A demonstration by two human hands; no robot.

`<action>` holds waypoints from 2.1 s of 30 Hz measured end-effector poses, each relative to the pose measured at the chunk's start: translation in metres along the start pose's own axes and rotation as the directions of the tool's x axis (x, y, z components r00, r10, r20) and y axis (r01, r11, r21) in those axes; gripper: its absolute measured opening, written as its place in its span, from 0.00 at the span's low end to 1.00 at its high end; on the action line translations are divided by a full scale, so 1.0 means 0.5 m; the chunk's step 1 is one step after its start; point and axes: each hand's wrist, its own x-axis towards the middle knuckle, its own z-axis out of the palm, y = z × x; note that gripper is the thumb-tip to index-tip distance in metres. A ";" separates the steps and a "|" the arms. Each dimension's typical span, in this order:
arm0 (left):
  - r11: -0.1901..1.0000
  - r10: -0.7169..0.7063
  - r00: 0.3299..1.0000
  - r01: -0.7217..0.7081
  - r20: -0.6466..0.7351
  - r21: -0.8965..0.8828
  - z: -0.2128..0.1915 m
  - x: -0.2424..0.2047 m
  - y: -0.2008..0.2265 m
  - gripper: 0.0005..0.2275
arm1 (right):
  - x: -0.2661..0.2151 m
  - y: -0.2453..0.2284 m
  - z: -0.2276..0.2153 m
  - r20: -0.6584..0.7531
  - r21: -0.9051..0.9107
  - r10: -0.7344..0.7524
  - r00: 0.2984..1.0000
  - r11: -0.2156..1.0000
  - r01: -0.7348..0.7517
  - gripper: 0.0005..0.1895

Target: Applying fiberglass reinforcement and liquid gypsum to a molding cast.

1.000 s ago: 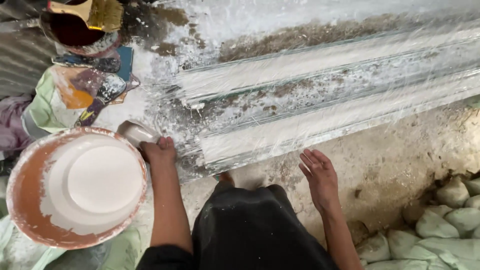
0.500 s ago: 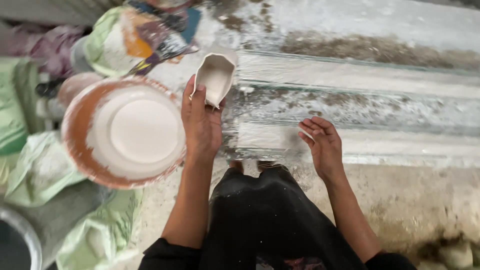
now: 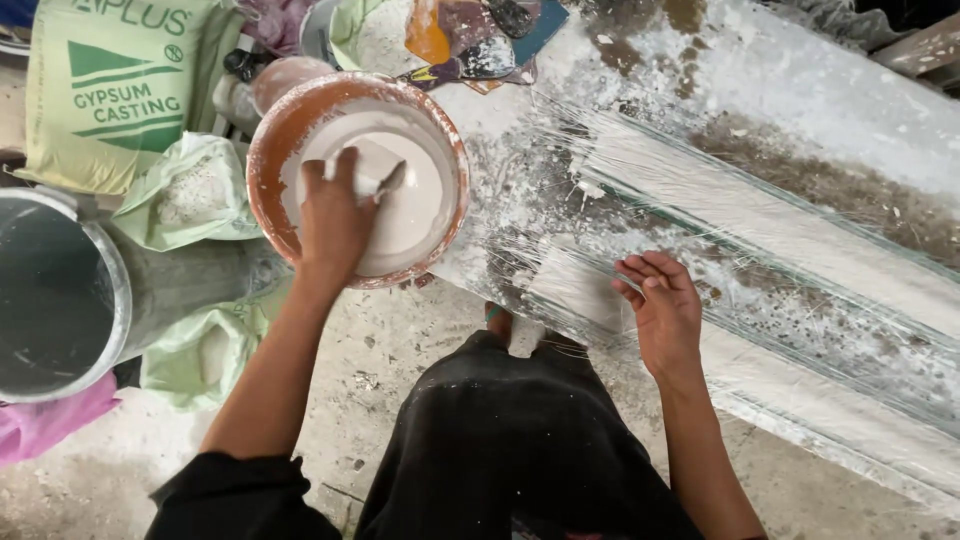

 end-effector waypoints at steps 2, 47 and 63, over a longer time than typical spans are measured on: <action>0.994 0.077 0.995 -0.071 -0.057 0.088 0.041 -0.009 0.005 0.27 | -0.007 -0.006 -0.014 0.008 -0.006 -0.007 1.000 1.000 0.007 0.15; 0.244 -0.059 0.900 0.432 0.431 -0.868 0.251 0.038 0.379 0.22 | -0.161 -0.080 -0.420 -0.393 0.246 -0.093 0.915 0.948 0.202 0.11; 0.451 0.100 0.947 0.230 0.305 -0.862 0.473 0.172 0.307 0.18 | -0.255 -0.078 -0.323 -0.589 0.137 -0.177 0.789 0.940 0.313 0.11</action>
